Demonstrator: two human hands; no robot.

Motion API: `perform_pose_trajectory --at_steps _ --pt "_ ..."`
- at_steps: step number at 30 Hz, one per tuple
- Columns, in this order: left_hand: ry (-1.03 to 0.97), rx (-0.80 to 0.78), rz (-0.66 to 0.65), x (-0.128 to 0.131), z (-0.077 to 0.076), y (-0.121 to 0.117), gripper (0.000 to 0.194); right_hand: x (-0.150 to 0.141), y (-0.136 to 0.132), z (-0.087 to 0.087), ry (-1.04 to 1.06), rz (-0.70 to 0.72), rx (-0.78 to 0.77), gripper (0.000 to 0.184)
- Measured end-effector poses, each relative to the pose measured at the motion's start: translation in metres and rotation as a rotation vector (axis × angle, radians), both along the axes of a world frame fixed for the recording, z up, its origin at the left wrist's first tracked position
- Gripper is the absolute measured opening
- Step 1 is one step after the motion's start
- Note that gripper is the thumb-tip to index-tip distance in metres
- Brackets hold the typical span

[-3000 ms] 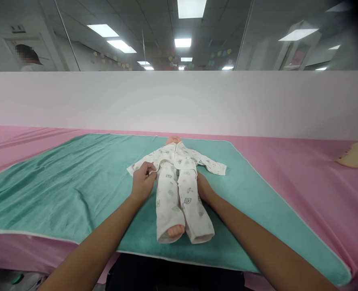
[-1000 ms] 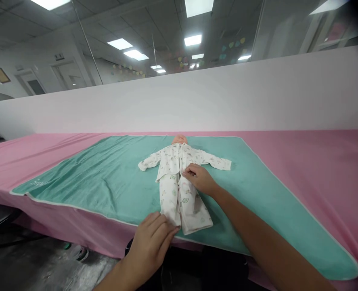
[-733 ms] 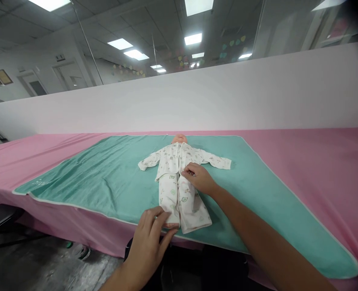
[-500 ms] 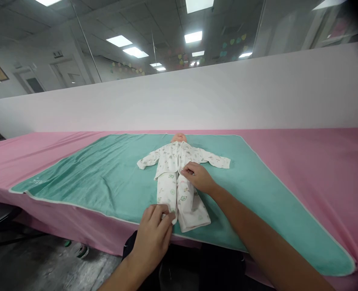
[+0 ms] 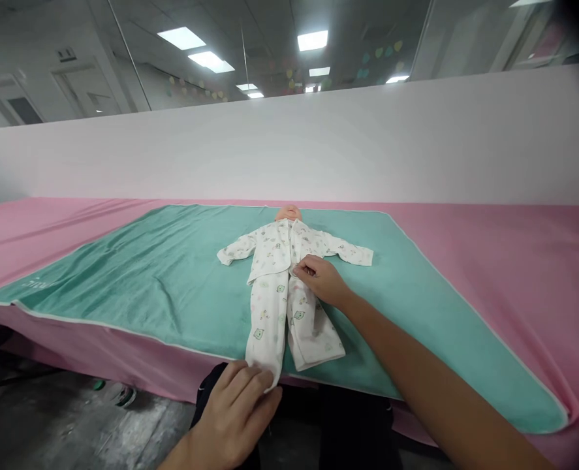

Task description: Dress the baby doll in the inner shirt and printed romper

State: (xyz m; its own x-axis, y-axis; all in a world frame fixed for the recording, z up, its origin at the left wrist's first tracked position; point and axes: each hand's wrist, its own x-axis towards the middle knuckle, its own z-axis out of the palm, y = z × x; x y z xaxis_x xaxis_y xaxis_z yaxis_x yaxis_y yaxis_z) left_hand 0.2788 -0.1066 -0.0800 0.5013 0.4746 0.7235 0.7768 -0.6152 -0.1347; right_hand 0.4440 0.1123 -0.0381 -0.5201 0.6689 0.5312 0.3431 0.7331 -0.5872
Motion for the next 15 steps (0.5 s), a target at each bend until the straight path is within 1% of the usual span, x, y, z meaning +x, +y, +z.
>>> perform_pose_trajectory --at_steps 2,4,6,9,11,13,15 --pt "-0.004 -0.017 -0.001 0.002 -0.003 -0.001 0.017 -0.001 -0.001 0.000 -0.007 -0.010 -0.005 0.025" --pt "-0.026 -0.043 0.018 0.006 0.000 -0.001 0.017 -0.002 -0.001 0.001 -0.010 -0.019 -0.008 0.024" --pt "-0.077 -0.057 0.024 0.015 0.007 0.002 0.020 -0.002 -0.002 0.001 -0.010 -0.024 -0.010 0.024" --pt "-0.148 -0.032 0.028 0.033 0.018 0.009 0.024 -0.002 -0.003 0.003 -0.006 -0.019 -0.011 0.025" --pt "-0.142 -0.054 0.074 0.045 0.022 0.017 0.027 -0.002 -0.003 0.003 0.004 -0.011 -0.016 0.026" --pt "-0.111 -0.120 0.116 0.053 0.022 0.024 0.026 0.000 -0.004 0.005 0.015 0.005 -0.028 0.026" --pt "-0.114 -0.173 0.114 0.056 0.019 0.028 0.020 0.001 -0.005 0.006 0.015 0.030 -0.036 0.025"
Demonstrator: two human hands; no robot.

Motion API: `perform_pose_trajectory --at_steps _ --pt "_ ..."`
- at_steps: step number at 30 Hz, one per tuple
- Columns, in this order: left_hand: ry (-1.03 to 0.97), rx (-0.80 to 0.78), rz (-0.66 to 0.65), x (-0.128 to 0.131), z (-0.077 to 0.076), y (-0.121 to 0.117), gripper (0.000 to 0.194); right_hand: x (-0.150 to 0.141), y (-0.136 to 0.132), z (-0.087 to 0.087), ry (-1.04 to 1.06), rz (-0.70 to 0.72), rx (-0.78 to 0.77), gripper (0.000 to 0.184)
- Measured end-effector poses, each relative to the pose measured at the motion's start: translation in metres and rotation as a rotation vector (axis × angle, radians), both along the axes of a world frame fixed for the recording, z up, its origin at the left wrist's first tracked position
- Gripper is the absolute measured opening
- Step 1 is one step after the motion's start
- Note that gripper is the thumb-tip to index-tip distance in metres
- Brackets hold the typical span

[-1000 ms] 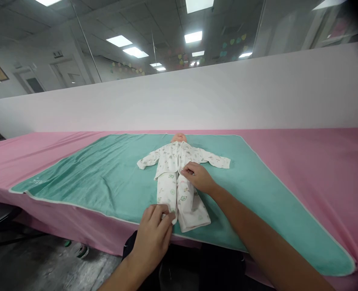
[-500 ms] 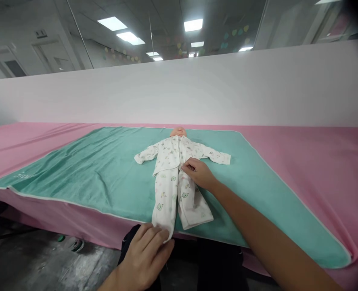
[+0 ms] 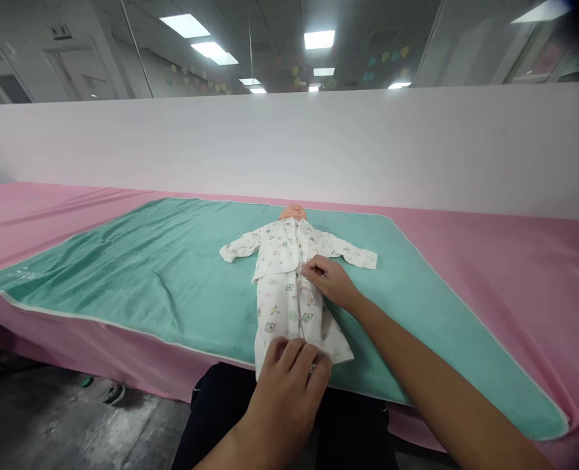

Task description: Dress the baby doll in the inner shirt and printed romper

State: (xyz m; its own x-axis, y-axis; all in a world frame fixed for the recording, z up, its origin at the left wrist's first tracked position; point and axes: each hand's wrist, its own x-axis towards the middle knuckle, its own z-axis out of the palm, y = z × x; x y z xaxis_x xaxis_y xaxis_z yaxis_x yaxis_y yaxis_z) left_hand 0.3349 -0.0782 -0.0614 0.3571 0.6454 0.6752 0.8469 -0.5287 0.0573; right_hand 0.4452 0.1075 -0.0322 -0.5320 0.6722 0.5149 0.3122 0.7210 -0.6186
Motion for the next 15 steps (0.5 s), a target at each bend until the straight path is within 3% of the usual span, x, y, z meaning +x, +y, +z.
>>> perform_pose_trajectory --at_steps 5,8,11,15 --pt "0.000 0.007 -0.143 -0.007 -0.006 -0.003 0.019 0.003 -0.002 0.005 -0.132 0.036 0.094 0.022" --pt "0.086 0.029 -0.087 -0.012 -0.002 0.000 0.016 0.002 -0.003 0.008 -0.190 0.024 0.205 0.018" --pt "0.169 0.005 0.013 -0.017 0.005 0.008 0.022 0.001 -0.005 0.010 -0.118 -0.031 0.277 0.015" --pt "0.125 -0.041 -0.113 -0.020 0.014 0.010 0.018 0.002 -0.007 0.012 0.032 -0.059 0.175 0.016"
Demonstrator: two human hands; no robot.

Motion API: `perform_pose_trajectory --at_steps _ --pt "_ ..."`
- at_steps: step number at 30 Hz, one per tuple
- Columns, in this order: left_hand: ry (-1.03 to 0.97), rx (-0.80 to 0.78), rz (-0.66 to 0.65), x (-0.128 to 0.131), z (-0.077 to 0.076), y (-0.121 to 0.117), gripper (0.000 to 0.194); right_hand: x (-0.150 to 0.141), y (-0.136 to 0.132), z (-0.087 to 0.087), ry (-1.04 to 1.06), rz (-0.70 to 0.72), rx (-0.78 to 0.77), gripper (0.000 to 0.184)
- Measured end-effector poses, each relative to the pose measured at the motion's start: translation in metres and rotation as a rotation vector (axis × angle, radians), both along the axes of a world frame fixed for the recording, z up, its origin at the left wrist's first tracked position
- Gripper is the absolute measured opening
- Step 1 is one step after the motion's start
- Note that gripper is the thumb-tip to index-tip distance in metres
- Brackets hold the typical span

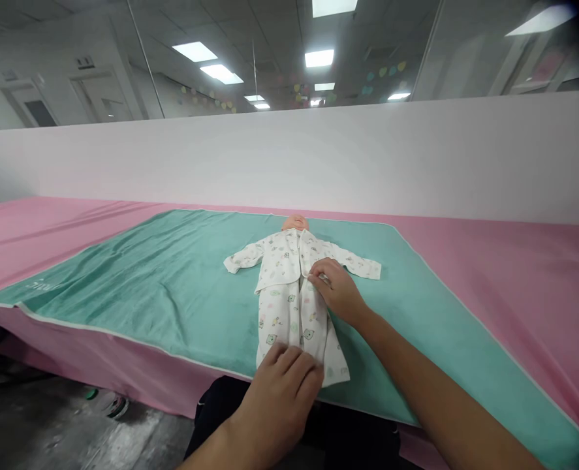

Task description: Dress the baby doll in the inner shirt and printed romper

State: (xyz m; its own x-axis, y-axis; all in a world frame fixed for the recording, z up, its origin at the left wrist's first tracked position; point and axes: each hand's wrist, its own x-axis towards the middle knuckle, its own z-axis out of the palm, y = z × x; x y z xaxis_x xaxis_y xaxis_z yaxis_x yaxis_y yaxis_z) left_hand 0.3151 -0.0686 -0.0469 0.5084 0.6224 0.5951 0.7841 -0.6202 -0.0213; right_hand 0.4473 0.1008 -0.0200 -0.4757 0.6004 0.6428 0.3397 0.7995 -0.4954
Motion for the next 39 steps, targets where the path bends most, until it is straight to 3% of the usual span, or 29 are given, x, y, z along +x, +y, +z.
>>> perform_pose_trajectory --at_steps 2,4,7,9,12,16,20,24,29,34,37,39 --pt "-0.019 -0.049 -0.105 -0.002 0.007 -0.004 0.008 0.001 -0.002 0.001 -0.006 0.022 -0.066 0.017" --pt "-0.022 -0.125 -0.202 -0.007 0.016 -0.002 0.012 0.001 -0.004 0.001 -0.033 0.057 -0.084 0.020" --pt "-0.159 -0.177 -0.185 -0.022 0.031 0.026 0.021 -0.002 -0.004 0.001 -0.001 0.060 -0.066 0.024" --pt "-0.376 -0.213 -0.013 -0.037 0.042 0.065 0.023 -0.004 -0.002 -0.001 0.068 -0.018 -0.034 0.022" --pt "-0.671 -0.259 0.200 -0.060 0.057 0.142 0.020 -0.006 0.005 -0.006 0.129 -0.146 0.004 0.025" --pt "-0.711 -0.354 0.369 -0.078 0.067 0.237 0.023 -0.008 0.017 -0.012 0.049 -0.139 -0.094 0.035" --pt "-0.658 -0.502 0.423 -0.080 0.066 0.289 0.030 -0.019 0.041 -0.002 0.010 -0.212 -0.120 0.029" --pt "-0.634 -0.538 0.303 -0.084 0.059 0.303 0.028 -0.049 0.088 0.017 -0.074 -0.471 -0.113 0.026" --pt "-0.758 -0.600 0.155 -0.099 0.058 0.303 0.018 -0.082 0.144 0.028 -0.193 -0.593 -0.211 0.029" --pt "-0.926 -0.719 0.081 -0.105 0.067 0.300 0.010 -0.082 0.162 0.027 -0.159 -0.594 -0.255 0.026" --pt "-1.018 -0.761 0.023 -0.101 0.072 0.298 0.019 -0.080 0.164 0.028 -0.057 -0.597 -0.236 0.026" --pt "-1.181 -0.833 -0.043 -0.098 0.073 0.299 0.022 -0.082 0.163 0.028 0.029 -0.600 -0.238 0.031"
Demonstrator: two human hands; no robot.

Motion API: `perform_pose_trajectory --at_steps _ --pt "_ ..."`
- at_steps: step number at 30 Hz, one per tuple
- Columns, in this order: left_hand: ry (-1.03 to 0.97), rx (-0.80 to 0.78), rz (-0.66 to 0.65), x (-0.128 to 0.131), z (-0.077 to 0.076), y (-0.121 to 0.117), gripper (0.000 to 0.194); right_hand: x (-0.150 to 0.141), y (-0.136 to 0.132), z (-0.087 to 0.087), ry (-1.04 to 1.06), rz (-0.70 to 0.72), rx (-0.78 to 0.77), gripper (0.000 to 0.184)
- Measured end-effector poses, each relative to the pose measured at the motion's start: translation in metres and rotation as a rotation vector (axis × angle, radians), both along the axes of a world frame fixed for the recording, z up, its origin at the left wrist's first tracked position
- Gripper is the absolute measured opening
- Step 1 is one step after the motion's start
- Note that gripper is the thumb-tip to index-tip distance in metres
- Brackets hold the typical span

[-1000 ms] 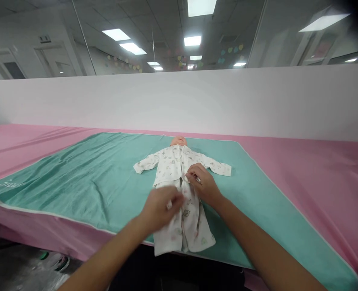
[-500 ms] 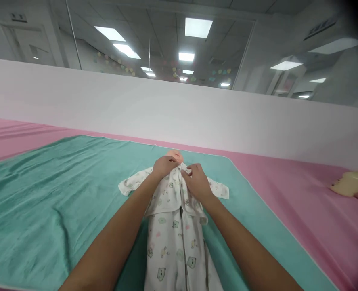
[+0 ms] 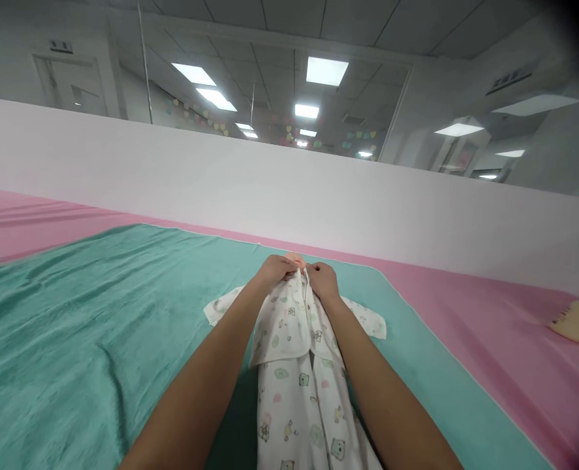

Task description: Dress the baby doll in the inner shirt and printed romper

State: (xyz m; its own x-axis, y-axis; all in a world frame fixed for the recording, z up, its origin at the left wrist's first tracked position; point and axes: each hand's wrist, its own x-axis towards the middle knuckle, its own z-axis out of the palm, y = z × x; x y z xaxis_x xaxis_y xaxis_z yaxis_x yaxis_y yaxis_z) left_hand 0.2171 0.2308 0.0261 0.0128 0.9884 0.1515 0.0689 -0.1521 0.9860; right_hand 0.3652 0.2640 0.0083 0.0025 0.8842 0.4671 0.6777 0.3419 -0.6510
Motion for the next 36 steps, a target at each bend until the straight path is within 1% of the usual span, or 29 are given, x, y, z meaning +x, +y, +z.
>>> perform_pose_trajectory --at_steps 2,4,8,10,14,17,21,27,32,34,36 --pt "-0.177 -0.062 -0.009 0.003 -0.001 0.003 0.018 -0.004 -0.002 0.000 0.062 0.015 0.010 0.035" --pt "-0.244 -0.100 0.010 0.004 -0.003 0.005 0.013 -0.008 -0.004 -0.003 0.129 0.047 0.007 0.036" --pt "-0.255 -0.124 0.027 0.005 -0.007 0.008 0.011 -0.011 -0.003 -0.013 0.407 0.103 -0.071 0.033" --pt "-0.248 -0.123 0.019 0.005 -0.008 0.008 0.011 -0.010 0.001 -0.019 0.547 0.127 -0.129 0.036" --pt "-0.210 -0.103 0.012 0.007 -0.009 0.007 0.014 -0.010 0.007 -0.025 0.699 0.170 -0.191 0.043" --pt "-0.203 -0.095 0.010 0.008 -0.010 0.006 0.016 -0.011 0.005 -0.024 0.726 0.178 -0.186 0.040" --pt "-0.244 -0.126 -0.031 0.006 -0.012 0.006 0.013 -0.012 0.001 -0.021 0.726 0.182 -0.180 0.036" --pt "-0.295 -0.143 -0.073 0.002 -0.013 0.006 0.013 -0.010 -0.001 -0.019 0.664 0.170 -0.150 0.032" --pt "-0.267 -0.130 -0.029 0.007 -0.013 0.006 0.017 -0.010 -0.003 -0.017 0.665 0.168 -0.124 0.032" --pt "-0.254 -0.125 -0.008 0.009 -0.012 0.005 0.019 -0.009 -0.003 -0.017 0.696 0.198 -0.130 0.030" --pt "-0.247 -0.124 0.001 0.010 -0.011 0.003 0.019 -0.008 -0.001 -0.018 0.766 0.249 -0.173 0.027"
